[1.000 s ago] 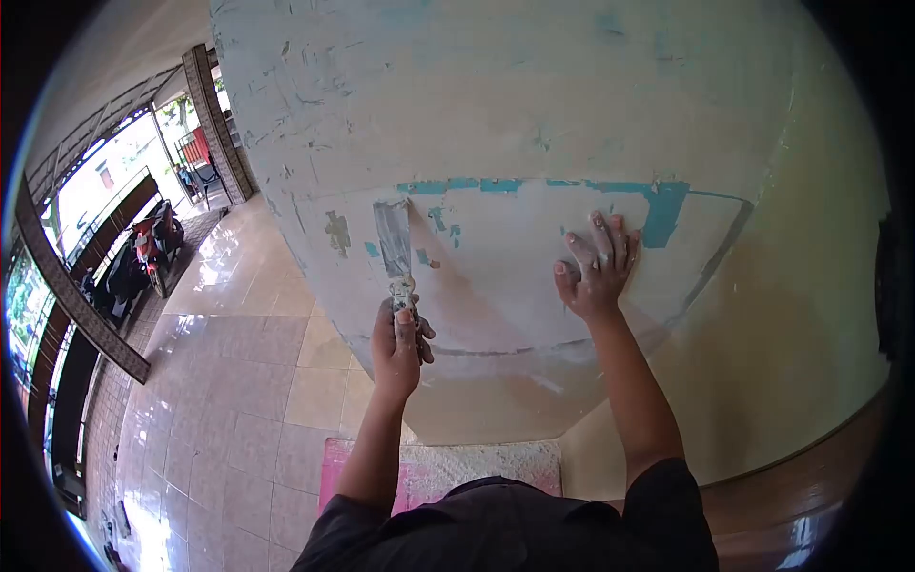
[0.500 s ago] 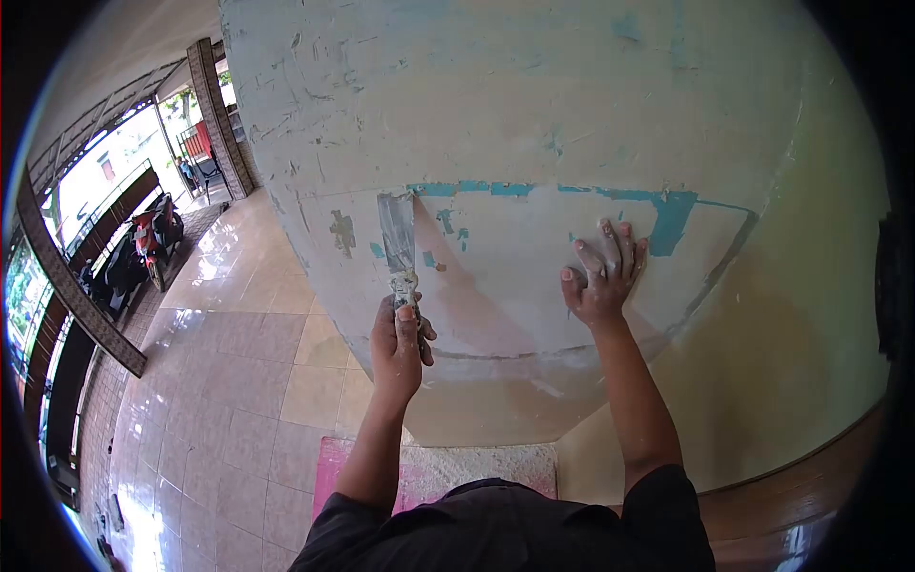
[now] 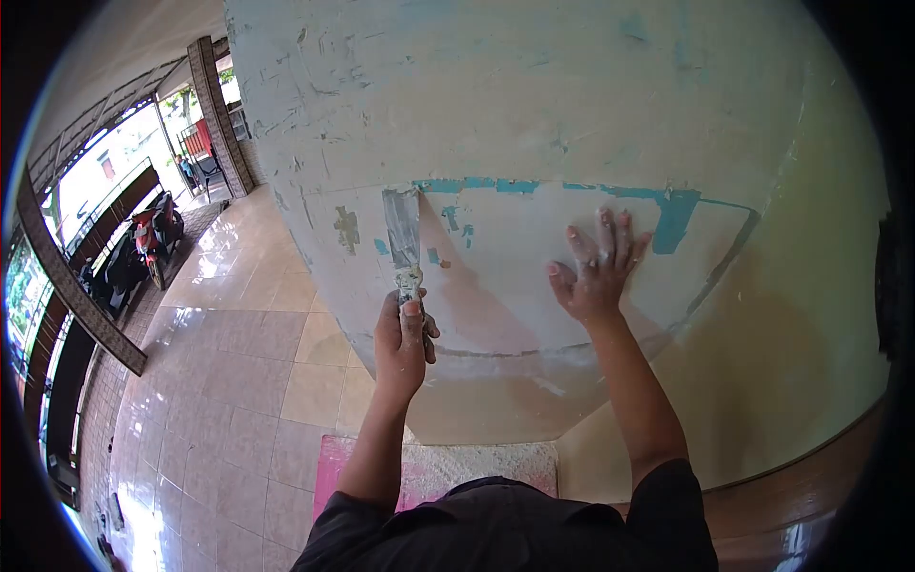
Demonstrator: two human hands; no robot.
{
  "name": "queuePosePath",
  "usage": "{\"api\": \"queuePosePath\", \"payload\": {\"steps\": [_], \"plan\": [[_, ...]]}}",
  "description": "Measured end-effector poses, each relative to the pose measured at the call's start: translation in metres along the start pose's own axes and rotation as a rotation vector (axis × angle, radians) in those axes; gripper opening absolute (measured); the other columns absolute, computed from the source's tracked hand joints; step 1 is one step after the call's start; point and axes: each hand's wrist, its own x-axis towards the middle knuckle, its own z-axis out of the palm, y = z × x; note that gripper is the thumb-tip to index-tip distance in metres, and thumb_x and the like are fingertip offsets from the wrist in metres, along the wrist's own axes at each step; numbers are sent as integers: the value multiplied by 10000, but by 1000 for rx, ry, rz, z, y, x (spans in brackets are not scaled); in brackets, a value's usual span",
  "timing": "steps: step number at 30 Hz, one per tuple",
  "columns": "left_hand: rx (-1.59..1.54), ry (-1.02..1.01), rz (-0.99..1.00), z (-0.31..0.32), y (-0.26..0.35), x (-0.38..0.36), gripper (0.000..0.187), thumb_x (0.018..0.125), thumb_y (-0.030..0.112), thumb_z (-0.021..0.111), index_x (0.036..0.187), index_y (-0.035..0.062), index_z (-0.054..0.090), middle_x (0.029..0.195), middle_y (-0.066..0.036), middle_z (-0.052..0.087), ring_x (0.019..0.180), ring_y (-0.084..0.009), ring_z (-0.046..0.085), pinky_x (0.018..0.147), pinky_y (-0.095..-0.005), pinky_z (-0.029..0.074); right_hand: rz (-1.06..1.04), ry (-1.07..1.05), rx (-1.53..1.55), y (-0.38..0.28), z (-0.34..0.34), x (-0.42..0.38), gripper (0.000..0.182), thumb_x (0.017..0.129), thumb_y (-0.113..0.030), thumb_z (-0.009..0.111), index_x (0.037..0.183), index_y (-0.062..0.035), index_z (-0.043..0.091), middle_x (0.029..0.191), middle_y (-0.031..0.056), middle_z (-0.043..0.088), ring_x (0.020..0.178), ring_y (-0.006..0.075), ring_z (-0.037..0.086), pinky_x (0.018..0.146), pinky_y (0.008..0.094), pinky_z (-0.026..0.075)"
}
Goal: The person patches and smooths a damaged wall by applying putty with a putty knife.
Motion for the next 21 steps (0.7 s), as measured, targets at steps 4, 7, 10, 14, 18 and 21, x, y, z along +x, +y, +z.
{"api": "queuePosePath", "payload": {"steps": [4, 7, 10, 14, 18, 21], "plan": [[18, -2, -4, 1, 0, 1, 440, 1019, 399, 416, 1169, -10, 476, 682, -29, 504, 531, -49, 449, 423, -191, 358, -62, 21, 84, -27, 12, 13, 501, 915, -520, 470, 1365, -299, 463, 1497, 127, 345, 1426, 365, 226, 1109, 659, 38], [29, 1, -8, 2, 2, 2, 442, 1020, 403, 408, 1169, -8, 474, 686, -30, 504, 539, -53, 453, 428, -193, 362, -65, 22, 45, -29, 17, 14, 504, 922, -527, 470, 1325, -224, 475, 1464, 169, 370, 1403, 399, 256, 1119, 630, 58], [38, -7, -25, 2, 6, -1, 447, 1021, 409, 401, 1163, -8, 473, 688, -33, 504, 546, -56, 456, 431, -198, 363, -69, 45, 45, -27, 16, 11, 495, 926, -529, 459, 1310, -219, 487, 1449, 171, 392, 1395, 388, 280, 1122, 623, 62], [90, 4, 4, 5, 4, 0, 550, 1002, 504, 373, 1147, -18, 468, 672, -35, 498, 442, -56, 399, 405, -194, 321, -63, 48, 59, -26, 17, 11, 473, 927, -523, 459, 1277, -212, 519, 1432, 170, 417, 1390, 379, 295, 1130, 605, 61], [87, 13, 17, 4, 5, 2, 545, 1005, 499, 371, 1147, -17, 468, 668, -33, 496, 442, -56, 397, 404, -195, 320, -68, 57, 59, -26, 15, 12, 459, 928, -524, 457, 1252, -212, 544, 1426, 167, 427, 1393, 374, 293, 1135, 591, 56], [107, 5, 21, 3, 6, 0, 535, 1008, 491, 367, 1148, -15, 466, 667, -32, 494, 444, -56, 398, 403, -195, 319, -59, 39, 60, -26, 14, 13, 454, 928, -523, 456, 1249, -215, 545, 1424, 164, 431, 1395, 370, 292, 1137, 586, 56]]}}
